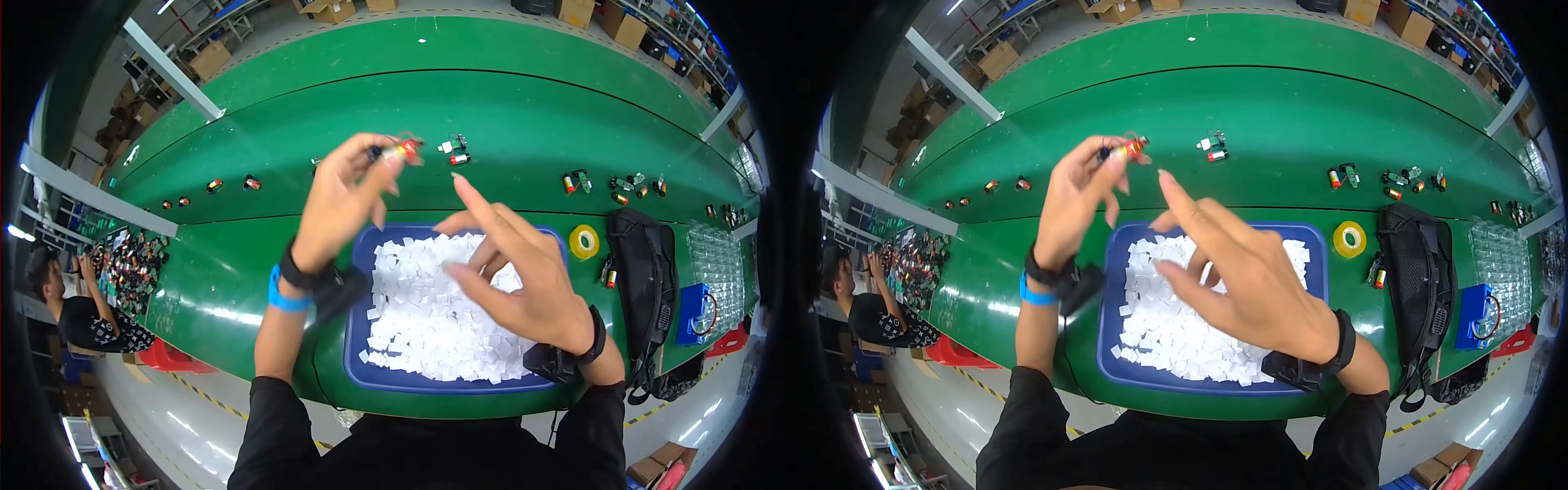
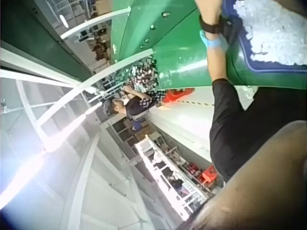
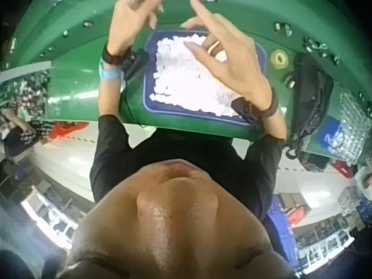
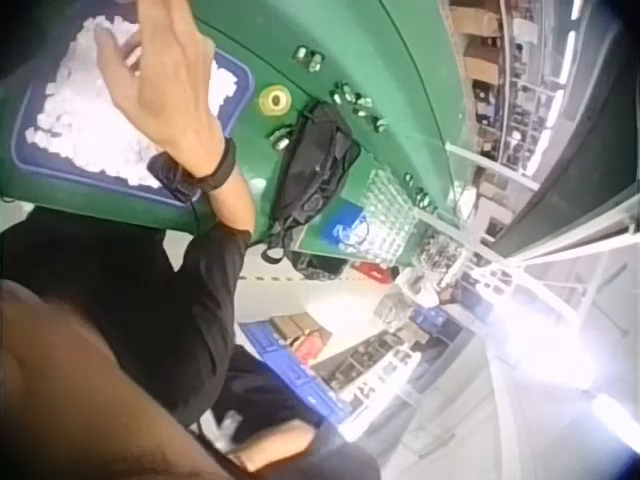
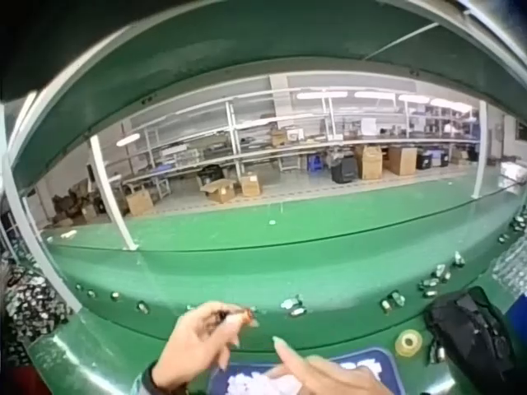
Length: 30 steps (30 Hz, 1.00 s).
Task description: Assembling small electronic components by snapping plastic cases onto batteries.
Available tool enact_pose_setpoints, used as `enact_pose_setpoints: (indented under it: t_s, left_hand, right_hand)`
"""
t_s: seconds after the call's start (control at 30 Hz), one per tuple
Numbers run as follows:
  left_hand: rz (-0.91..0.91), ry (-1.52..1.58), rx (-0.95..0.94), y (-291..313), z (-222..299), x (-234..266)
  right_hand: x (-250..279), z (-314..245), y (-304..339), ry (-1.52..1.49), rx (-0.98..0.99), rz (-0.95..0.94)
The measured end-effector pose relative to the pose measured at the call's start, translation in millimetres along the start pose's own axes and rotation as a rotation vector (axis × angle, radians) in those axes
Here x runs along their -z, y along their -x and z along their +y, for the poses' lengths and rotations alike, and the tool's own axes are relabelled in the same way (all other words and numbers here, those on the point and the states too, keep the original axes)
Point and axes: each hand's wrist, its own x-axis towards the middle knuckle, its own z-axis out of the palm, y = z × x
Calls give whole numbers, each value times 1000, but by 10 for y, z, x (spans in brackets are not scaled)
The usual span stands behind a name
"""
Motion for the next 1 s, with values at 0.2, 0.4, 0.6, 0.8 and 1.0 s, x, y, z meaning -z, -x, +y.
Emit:
enact_pose_setpoints:
  t_s: [0.2, 0.4, 0.6, 0.8, 1.0]
  left_hand:
    - [-78, -706, 127, -454, -1426, 1156]
    - [235, -1294, -300, -373, -1442, 806]
    - [-150, -1194, -155, -1007, -1410, 523]
    - [-195, -1205, -154, -1475, -1490, 345]
    - [374, -1780, -13, -1018, -1618, 1844]
  right_hand:
    - [260, -12, -29, 321, 265, 14]
    - [573, -326, 160, 313, 537, 67]
    - [856, -690, 458, 305, 257, 101]
    - [1239, -889, 447, 386, 398, -194]
    - [1055, -1170, -112, 224, 161, -218]
